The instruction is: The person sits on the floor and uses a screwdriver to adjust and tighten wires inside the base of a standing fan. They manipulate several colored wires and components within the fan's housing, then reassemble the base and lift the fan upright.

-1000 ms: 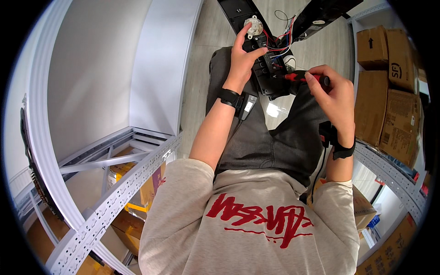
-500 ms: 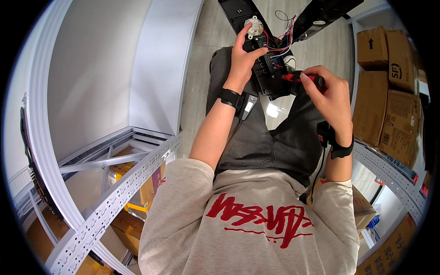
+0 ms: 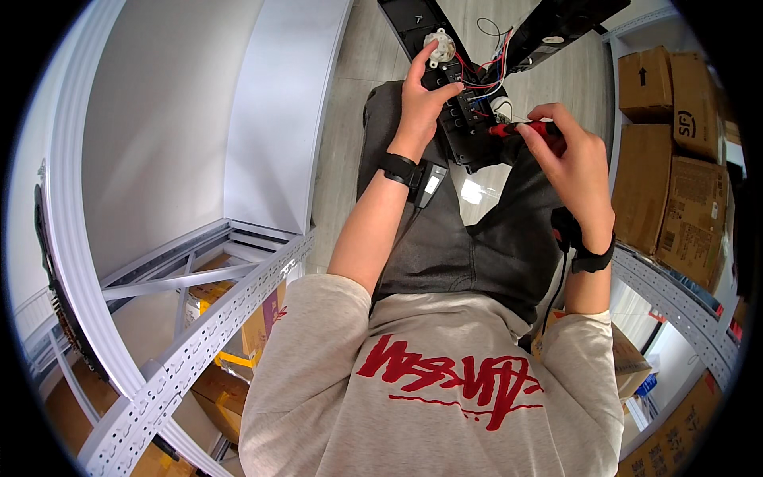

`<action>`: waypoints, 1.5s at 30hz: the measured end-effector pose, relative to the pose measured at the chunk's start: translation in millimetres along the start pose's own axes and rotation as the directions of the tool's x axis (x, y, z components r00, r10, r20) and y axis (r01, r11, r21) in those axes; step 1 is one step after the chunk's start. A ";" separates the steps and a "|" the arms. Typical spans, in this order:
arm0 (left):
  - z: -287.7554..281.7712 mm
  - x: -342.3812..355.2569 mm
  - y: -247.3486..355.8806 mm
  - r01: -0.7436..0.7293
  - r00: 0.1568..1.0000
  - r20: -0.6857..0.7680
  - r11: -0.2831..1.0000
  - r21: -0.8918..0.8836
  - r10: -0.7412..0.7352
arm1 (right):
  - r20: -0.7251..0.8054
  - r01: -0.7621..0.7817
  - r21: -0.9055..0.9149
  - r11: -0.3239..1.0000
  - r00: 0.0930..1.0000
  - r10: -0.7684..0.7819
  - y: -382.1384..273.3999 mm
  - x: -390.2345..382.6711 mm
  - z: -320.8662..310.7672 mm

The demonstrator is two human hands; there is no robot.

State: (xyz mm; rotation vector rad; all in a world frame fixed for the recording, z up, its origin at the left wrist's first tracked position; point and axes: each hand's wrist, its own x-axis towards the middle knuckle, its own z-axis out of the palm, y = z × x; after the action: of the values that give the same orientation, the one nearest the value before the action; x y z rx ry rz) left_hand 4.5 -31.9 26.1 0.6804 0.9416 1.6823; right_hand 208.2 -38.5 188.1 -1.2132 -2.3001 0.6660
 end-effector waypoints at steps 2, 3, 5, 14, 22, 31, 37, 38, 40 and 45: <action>-1.6 0.5 -1.4 -0.002 1.000 -0.002 1.000 0.002 0.002 | 0.043 -0.082 0.077 0.994 0.996 0.079 -3.8 -0.3 -4.6; -1.7 0.7 -1.8 -0.005 1.000 -0.001 1.000 0.006 0.005 | 0.065 -0.126 0.113 0.986 0.991 0.119 -4.6 -0.6 -6.0; -2.2 0.7 -2.6 -0.004 1.000 -0.002 1.000 0.018 0.004 | 0.075 -0.149 0.027 0.988 0.986 0.147 -3.4 -1.0 -6.4; 1.0 -1.0 2.0 -0.011 1.000 -0.001 0.999 0.040 0.011 | -0.068 0.033 -0.119 0.992 0.997 -0.041 -2.2 3.3 -2.4; 1.2 -1.0 1.5 -0.017 1.000 0.001 0.999 0.047 0.017 | 0.030 -0.049 -0.160 0.986 0.998 0.055 -3.8 3.1 -3.1; -0.7 -0.2 -0.4 0.015 1.000 0.000 1.000 0.018 -0.015 | 0.044 0.014 -0.075 0.997 0.999 -0.010 0.0 -1.3 -8.9; 2.2 -1.7 1.4 0.003 1.000 -0.003 0.997 0.077 -0.002 | 0.078 0.032 -0.332 0.943 0.997 -0.006 -0.2 1.7 -11.2; 2.0 -1.4 1.5 -0.007 1.000 0.002 0.996 0.085 0.007 | 0.085 0.043 -0.353 0.935 0.996 -0.013 -0.4 2.0 -11.3; 1.4 -0.6 0.1 -0.024 1.000 0.012 0.995 0.096 0.023 | 0.083 0.042 -0.390 0.920 0.996 -0.010 0.4 2.2 -10.5; -0.1 -0.1 -1.3 -0.019 1.000 0.020 0.997 0.079 0.017 | 0.038 0.005 -0.437 0.899 0.999 0.012 6.3 1.5 -7.6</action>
State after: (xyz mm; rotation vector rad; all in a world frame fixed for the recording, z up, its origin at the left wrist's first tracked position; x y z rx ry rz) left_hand 5.1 -31.9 25.0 0.7586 0.9959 1.6585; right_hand 215.9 -32.5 190.5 -1.4040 -2.5673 0.1694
